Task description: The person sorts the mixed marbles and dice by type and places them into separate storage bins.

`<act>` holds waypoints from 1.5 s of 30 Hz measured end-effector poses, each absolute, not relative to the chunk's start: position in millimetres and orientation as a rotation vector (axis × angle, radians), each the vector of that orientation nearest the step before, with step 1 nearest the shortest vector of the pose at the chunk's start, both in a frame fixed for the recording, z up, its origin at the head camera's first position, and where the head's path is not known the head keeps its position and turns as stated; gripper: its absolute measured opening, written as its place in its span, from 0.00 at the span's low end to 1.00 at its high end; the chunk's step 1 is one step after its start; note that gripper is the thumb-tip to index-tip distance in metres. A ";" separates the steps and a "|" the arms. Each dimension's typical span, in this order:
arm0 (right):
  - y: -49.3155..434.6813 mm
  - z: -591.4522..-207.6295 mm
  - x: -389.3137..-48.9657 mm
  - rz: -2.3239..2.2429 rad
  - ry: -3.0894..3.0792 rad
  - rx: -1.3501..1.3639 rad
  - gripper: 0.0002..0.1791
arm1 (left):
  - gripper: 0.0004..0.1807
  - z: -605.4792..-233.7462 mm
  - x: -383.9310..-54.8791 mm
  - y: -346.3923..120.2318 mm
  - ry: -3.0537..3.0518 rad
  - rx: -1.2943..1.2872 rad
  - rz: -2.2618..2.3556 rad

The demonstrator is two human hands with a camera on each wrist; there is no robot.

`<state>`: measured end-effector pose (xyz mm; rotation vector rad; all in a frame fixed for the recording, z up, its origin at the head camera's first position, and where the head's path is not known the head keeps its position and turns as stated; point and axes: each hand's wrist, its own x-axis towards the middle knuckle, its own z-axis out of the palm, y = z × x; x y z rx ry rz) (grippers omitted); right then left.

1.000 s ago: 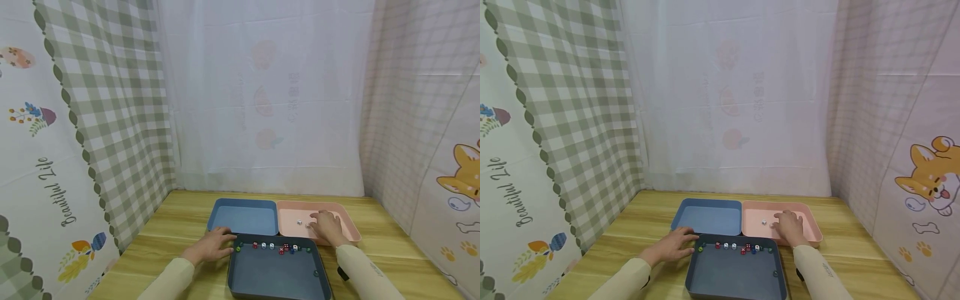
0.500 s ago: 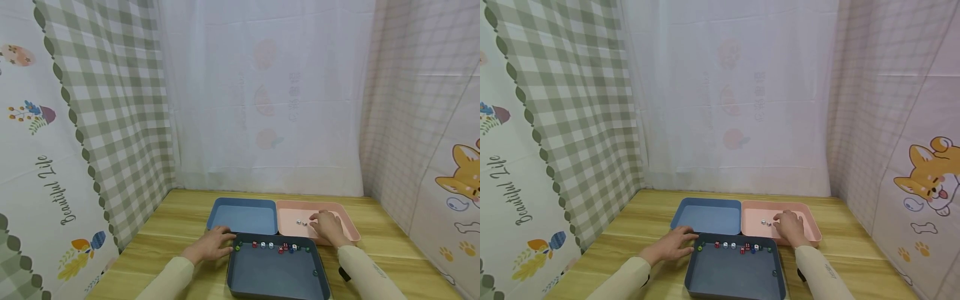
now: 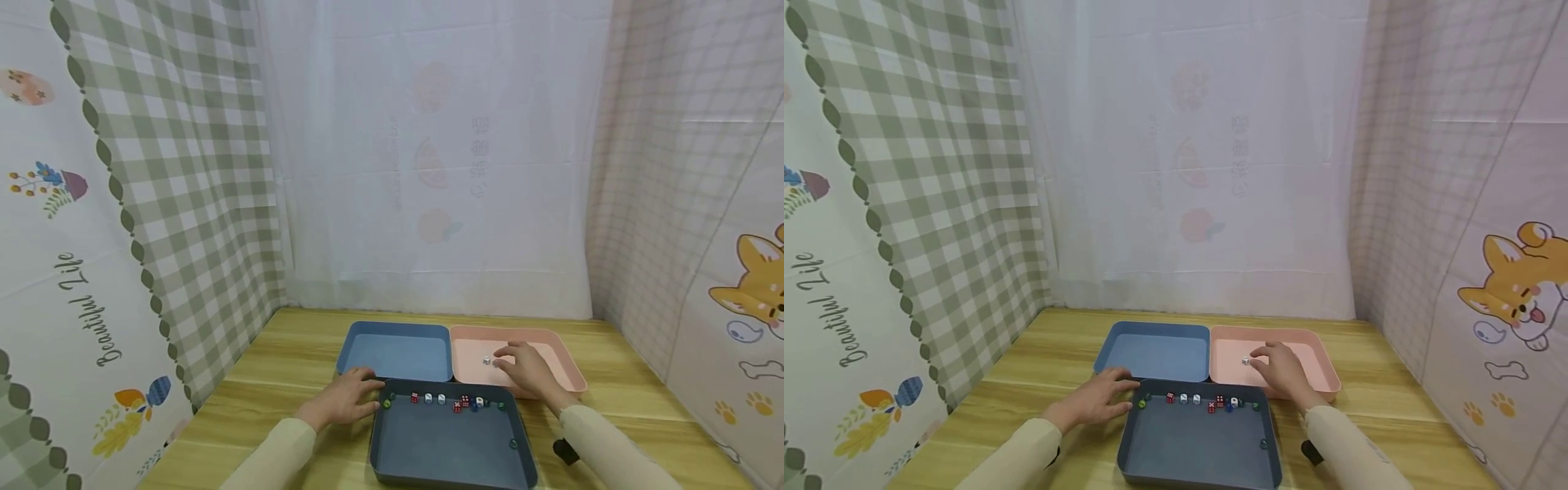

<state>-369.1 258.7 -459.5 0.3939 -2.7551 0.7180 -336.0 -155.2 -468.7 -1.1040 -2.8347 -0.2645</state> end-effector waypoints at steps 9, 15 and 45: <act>247.6 -456.6 -349.8 0.791 -2.728 0.511 0.08 | 0.25 -468.8 -336.4 -154.8 -2.831 -1.100 -0.250; 245.1 -463.1 -338.1 0.757 -2.688 0.604 0.06 | 0.25 -469.0 -337.0 -156.1 -2.832 -1.096 -0.259; 226.1 -481.7 -320.4 0.486 -2.791 0.583 0.06 | 0.25 -470.3 -337.7 -155.6 -2.829 -1.097 -0.245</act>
